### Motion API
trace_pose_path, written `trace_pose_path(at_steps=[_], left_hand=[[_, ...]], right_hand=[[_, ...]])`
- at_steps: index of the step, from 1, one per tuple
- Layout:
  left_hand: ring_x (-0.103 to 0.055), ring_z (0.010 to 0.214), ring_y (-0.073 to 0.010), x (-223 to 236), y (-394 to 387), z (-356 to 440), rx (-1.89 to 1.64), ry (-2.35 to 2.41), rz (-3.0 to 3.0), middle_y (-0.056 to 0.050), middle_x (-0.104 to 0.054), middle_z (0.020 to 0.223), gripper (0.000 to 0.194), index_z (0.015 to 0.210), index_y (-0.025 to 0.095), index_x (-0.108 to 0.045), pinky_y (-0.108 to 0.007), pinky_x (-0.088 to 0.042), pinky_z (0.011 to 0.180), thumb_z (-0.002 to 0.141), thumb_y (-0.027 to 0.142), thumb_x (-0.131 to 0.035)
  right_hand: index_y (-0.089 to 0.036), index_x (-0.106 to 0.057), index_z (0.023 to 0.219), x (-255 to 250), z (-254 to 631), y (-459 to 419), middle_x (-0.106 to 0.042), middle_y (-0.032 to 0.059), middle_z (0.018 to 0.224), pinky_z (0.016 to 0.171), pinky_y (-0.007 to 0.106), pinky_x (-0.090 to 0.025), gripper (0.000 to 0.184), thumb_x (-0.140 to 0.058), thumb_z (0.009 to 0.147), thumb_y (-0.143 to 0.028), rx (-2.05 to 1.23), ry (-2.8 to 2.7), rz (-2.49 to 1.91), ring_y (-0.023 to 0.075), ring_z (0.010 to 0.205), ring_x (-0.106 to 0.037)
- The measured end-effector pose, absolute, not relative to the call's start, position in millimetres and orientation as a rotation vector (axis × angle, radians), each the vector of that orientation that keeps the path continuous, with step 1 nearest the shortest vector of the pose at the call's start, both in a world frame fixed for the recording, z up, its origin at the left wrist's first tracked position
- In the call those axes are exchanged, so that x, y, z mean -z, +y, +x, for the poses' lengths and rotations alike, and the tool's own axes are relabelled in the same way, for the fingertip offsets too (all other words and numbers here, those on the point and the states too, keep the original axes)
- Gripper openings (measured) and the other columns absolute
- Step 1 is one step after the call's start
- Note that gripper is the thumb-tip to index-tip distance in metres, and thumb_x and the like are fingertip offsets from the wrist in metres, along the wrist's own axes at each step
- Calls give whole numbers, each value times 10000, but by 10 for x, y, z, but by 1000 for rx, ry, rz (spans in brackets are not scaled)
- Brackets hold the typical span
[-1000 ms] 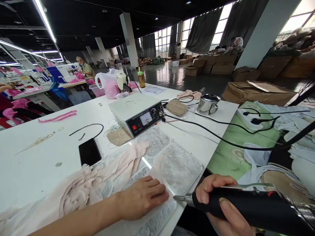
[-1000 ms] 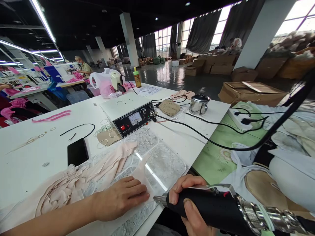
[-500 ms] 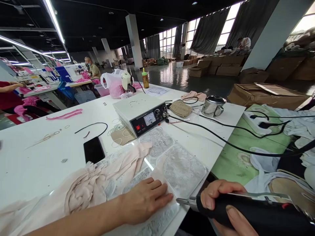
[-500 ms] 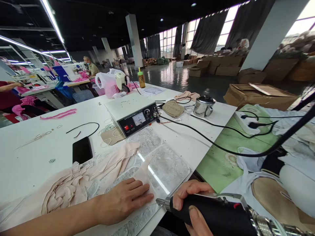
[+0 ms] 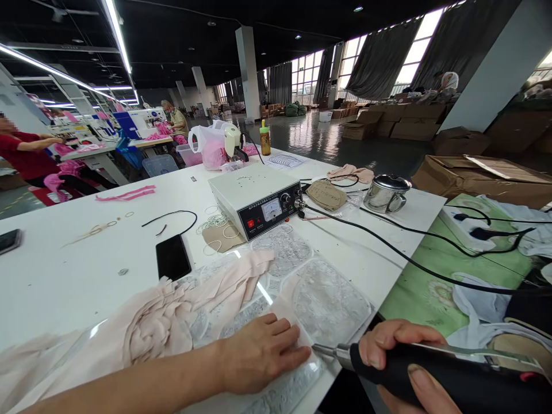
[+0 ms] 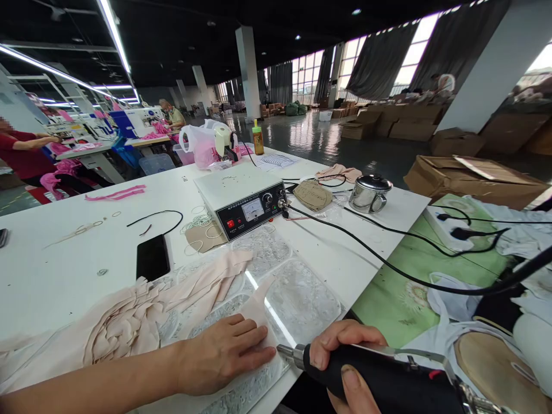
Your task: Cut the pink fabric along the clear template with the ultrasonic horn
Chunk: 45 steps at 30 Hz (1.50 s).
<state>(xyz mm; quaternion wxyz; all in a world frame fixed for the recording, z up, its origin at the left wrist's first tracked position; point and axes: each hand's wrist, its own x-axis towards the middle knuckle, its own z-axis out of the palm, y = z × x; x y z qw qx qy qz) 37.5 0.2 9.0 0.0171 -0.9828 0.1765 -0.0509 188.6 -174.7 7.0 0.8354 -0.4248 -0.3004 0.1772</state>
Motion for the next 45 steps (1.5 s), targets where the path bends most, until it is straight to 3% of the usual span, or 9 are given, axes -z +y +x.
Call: trace_pose_path(at_steps=[22,34,45], left_hand=[[-520,736,-180,-46,-12,345,208,502,-3063,-82,-571,963,244,1197,136,-487,-314,-359,634,962,198,-492],[-513,734,-176,-21,-54,318,263,414,-3075,-89,-589,1015,234,1206,157,-490,-307,-351,621,984,151,-415],[-588,929,-221,-69,152,234,385,243,-3176,-114,-624,1067,264,1138,147,-527,-336,-483,788,914,60,-418]], right_hand=[[-254,-559,876,-88,1905,-1585,-551,-4,733,514,309,-516,85,-591,857,-330,-363,-719,-906,136,558,-557],[-264,-569,876,-59,1910,-1644,-512,0,729,507,311,-510,101,-605,831,-347,-389,-648,-893,137,555,-527],[-264,-531,920,-5,1863,-1731,-537,7,763,566,339,-496,79,-551,872,-324,-448,-679,-918,165,618,-564]])
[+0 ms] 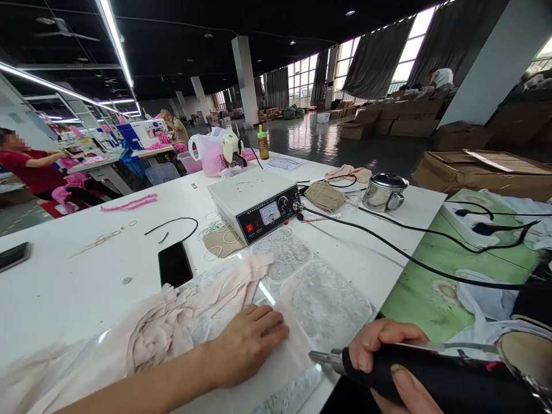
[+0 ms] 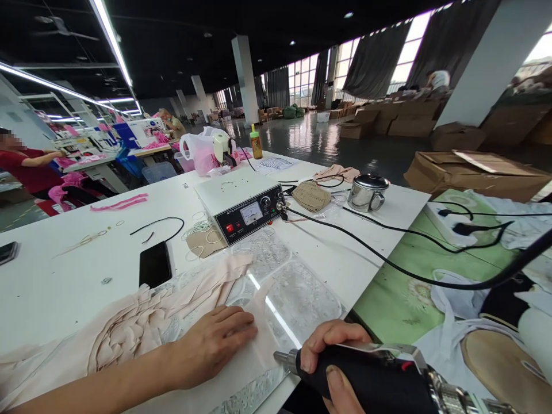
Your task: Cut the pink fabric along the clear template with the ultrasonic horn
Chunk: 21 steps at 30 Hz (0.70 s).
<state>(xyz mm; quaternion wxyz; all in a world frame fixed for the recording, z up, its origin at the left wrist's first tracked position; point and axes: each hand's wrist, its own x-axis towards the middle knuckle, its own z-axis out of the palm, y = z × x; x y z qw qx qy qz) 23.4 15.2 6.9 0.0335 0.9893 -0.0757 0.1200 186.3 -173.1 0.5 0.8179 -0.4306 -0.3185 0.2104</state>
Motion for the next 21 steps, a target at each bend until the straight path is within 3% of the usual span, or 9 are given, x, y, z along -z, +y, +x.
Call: trace_pose_path(at_steps=[10,17,21], left_hand=[[-550,702,-191,-93,-60,129,-207,-102,3138,-71,-609,840,232,1093,136,-520,-305,-446,638,886,75,-437],[-586,841,-191,-138,22,296,-170,-340,3049,-91,-633,945,198,1117,134,-522,-298,-457,732,939,114,-438],[-593,859,-181,-108,95,438,-129,-255,2982,-77,-641,1019,109,1002,145,-583,-288,-467,793,912,124,-525]], right_hand=[[-272,-537,922,-39,2034,-1704,-542,3,748,554,327,-498,59,-545,884,-315,-495,-775,-903,161,599,-569],[-275,-529,937,-37,2054,-1724,-549,9,751,565,327,-505,71,-546,884,-320,-543,-786,-907,163,616,-575],[-269,-554,954,-15,2045,-1676,-548,11,753,518,310,-507,124,-564,869,-359,-484,-743,-848,149,578,-562]])
